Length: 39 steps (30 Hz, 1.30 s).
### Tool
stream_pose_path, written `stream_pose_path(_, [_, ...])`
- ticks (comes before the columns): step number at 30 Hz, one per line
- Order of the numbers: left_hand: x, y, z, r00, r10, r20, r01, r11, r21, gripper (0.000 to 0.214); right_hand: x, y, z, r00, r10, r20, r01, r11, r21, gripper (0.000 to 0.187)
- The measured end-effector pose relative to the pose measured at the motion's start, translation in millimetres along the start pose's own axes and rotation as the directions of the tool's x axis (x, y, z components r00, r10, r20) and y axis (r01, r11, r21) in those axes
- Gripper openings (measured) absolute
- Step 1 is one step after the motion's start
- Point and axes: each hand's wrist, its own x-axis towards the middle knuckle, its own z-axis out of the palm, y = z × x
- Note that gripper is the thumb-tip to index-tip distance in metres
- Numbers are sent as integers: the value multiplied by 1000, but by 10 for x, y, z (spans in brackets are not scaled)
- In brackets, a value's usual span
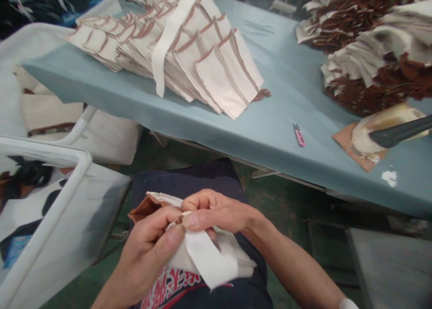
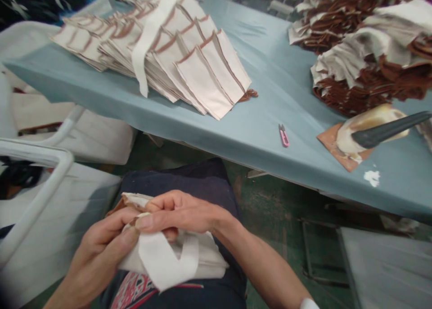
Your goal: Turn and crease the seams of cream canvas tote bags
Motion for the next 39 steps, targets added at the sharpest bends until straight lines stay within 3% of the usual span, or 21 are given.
stream_pose_path(3, [-72,-73,25,998,-43,52,53,975,-215,50,30,99,32,993,-39,112,30,997,76,61])
stream_pose_path(6, [-134,-131,16,993,-57,104,89,939,-333,48,51,121,113,984,-115,139,107,992,62,64])
stream_pose_path(10, [-108,-68,-50,977,-187,103,211,918,-337,50,50,79,203,973,-229,9,230,973,-32,61])
stream_pose_path(13, [-14,71,-138,987,-161,31,163,957,-240,50,-13,-8,167,944,-304,-130,251,914,-319,37])
stream_pose_path(15, [57,188,-202,995,-95,33,98,988,-117,49,-88,-101,113,900,-374,-226,217,832,-510,16])
stream_pose_path(17, [126,318,-253,997,-32,69,32,999,10,41,-164,-212,79,822,-487,-294,228,755,-615,5])
stream_pose_path(19, [189,447,-280,994,28,107,-42,990,132,31,-210,-323,90,740,-616,-271,304,665,-682,15])
stream_pose_path(20, [216,508,-285,991,56,125,-79,979,188,26,-213,-372,109,726,-656,-208,352,614,-707,24])
stream_pose_path(23, [256,649,-289,975,115,190,-170,938,303,23,-143,-468,167,764,-645,39,448,485,-751,43])
stream_pose_path(25, [243,697,-300,966,174,189,-235,893,383,25,-74,-491,175,783,-603,151,444,372,-815,38])
stream_pose_path(27, [207,721,-313,955,248,164,-297,821,488,27,-34,-505,167,806,-565,176,361,234,-903,33])
stream_pose_path(29, [172,745,-313,944,293,152,-326,750,576,29,-40,-538,167,845,-512,156,267,151,-952,42])
stream_pose_path(31, [158,784,-295,938,305,166,-341,716,610,31,-75,-602,186,887,-438,143,231,152,-961,44])
stream_pose_path(33, [170,830,-264,932,324,160,-351,708,613,29,-113,-687,212,920,-371,130,221,215,-951,36])
stream_pose_path(35, [198,863,-234,926,353,130,-355,703,616,24,-136,-768,235,941,-327,84,174,256,-951,28])
stream_pose_path(39, [243,851,-205,908,414,70,-356,668,653,19,-139,-839,258,965,-260,-30,36,244,-969,27])
